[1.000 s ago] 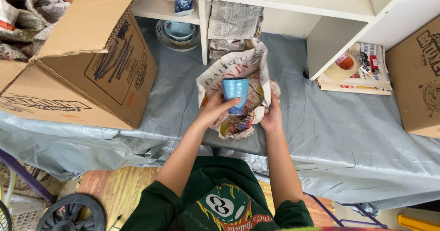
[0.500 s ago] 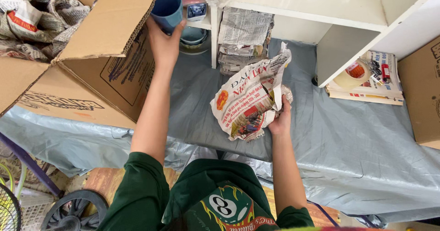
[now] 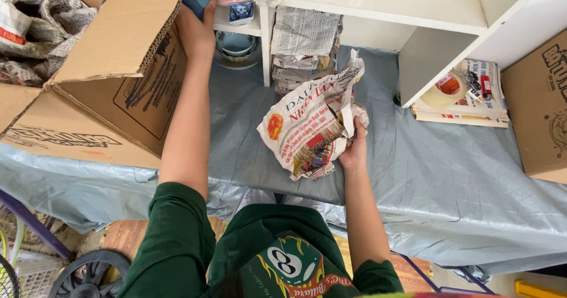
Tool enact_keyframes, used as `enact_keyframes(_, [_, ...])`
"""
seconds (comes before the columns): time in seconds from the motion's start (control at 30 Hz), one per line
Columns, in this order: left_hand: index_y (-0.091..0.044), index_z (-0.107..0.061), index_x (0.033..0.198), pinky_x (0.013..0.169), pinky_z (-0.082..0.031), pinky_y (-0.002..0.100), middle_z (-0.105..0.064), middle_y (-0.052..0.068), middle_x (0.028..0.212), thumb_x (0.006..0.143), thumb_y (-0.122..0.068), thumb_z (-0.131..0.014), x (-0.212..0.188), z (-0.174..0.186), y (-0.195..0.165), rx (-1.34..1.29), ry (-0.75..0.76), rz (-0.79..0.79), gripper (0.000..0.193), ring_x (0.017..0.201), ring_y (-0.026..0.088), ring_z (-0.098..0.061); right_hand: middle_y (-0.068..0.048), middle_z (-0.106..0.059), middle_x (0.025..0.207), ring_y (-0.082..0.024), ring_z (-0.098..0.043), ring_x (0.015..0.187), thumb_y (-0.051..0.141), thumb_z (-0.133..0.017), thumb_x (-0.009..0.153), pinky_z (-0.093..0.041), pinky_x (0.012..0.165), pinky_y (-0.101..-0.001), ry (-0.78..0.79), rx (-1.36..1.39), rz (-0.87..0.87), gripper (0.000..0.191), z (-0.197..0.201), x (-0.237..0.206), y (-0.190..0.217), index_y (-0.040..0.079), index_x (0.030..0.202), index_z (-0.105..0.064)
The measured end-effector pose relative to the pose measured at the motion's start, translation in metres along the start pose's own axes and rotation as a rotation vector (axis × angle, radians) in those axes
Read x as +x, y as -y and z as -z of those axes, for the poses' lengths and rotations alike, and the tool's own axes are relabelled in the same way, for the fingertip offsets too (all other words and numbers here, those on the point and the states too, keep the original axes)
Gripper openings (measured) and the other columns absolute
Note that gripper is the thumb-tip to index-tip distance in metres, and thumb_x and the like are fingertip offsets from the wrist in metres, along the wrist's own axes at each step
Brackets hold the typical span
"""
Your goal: The person cuts the tape on a cardboard box with scissors and opens the flaps. They remove crumpled newspaper packing from the box, unwrap newspaper sheets from cups and mugs, and place the unwrapped cups on a nearby shelf.
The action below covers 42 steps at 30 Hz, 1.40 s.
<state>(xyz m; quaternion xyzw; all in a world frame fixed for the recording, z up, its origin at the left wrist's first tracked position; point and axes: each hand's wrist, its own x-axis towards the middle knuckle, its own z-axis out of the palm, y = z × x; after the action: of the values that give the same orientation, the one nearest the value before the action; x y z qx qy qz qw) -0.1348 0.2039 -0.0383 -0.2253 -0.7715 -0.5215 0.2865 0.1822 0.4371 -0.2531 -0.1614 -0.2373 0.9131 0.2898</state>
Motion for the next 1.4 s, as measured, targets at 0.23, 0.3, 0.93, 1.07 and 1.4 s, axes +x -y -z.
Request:
enact_keyframes(0.23, [0.009, -0.014, 0.158, 0.116, -0.037, 0.050, -0.038, 0.035, 0.154, 0.108, -0.021, -0.074, -0.015, 0.001, 0.002, 0.041, -0.037, -0.109, 0.083, 0.143, 0.050, -0.041, -0.010, -0.071, 0.126, -0.026, -0.068, 0.114, 0.039, -0.060, 0.102, -0.053, 0.106, -0.0436, 0.023, 0.026, -0.018, 0.043, -0.008, -0.008, 0.003, 0.004, 0.128, -0.066])
enact_keyframes(0.3, [0.006, -0.014, 0.160, 0.115, -0.040, 0.049, -0.041, 0.032, 0.156, 0.109, -0.021, -0.070, -0.015, 0.000, 0.005, -0.044, 0.041, 0.006, 0.080, 0.144, 0.046, -0.044, -0.011, -0.071, 0.127, -0.026, -0.068, 0.115, 0.039, -0.060, 0.102, -0.053, 0.105, -0.0434, 0.023, 0.024, -0.023, 0.044, -0.009, -0.010, 0.003, 0.004, 0.129, -0.066])
enact_keyframes(0.93, [-0.012, -0.071, 0.115, 0.088, -0.050, 0.046, -0.063, 0.003, 0.114, 0.096, -0.011, -0.073, -0.038, -0.013, -0.011, 0.394, 0.121, -0.468, 0.019, 0.109, 0.030, -0.057, -0.012, -0.071, 0.126, -0.028, -0.068, 0.115, 0.039, -0.059, 0.102, -0.052, 0.107, -0.0456, 0.031, 0.062, -0.025, 0.046, -0.004, -0.008, 0.003, 0.003, 0.129, -0.065])
enact_keyframes(1.07, [-0.013, -0.070, 0.107, 0.080, -0.054, 0.044, -0.063, 0.004, 0.107, 0.093, -0.014, -0.076, -0.034, -0.012, -0.008, 0.382, 0.150, -0.488, 0.015, 0.105, 0.029, -0.060, -0.010, -0.071, 0.127, -0.026, -0.068, 0.116, 0.038, -0.061, 0.102, -0.052, 0.108, -0.0446, 0.032, 0.051, 0.000, 0.044, -0.003, -0.005, 0.003, 0.004, 0.130, -0.066])
enact_keyframes(1.4, [-0.008, -0.064, 0.119, 0.077, -0.052, 0.048, -0.068, 0.010, 0.109, 0.105, -0.008, -0.066, 0.011, 0.005, -0.065, 0.174, -0.091, -0.563, 0.014, 0.099, 0.036, -0.065, -0.011, -0.073, 0.123, -0.026, -0.070, 0.109, 0.042, -0.062, 0.100, -0.057, 0.099, -0.0428, -0.014, 0.008, -0.021, 0.047, -0.014, -0.008, 0.003, 0.005, 0.129, -0.065])
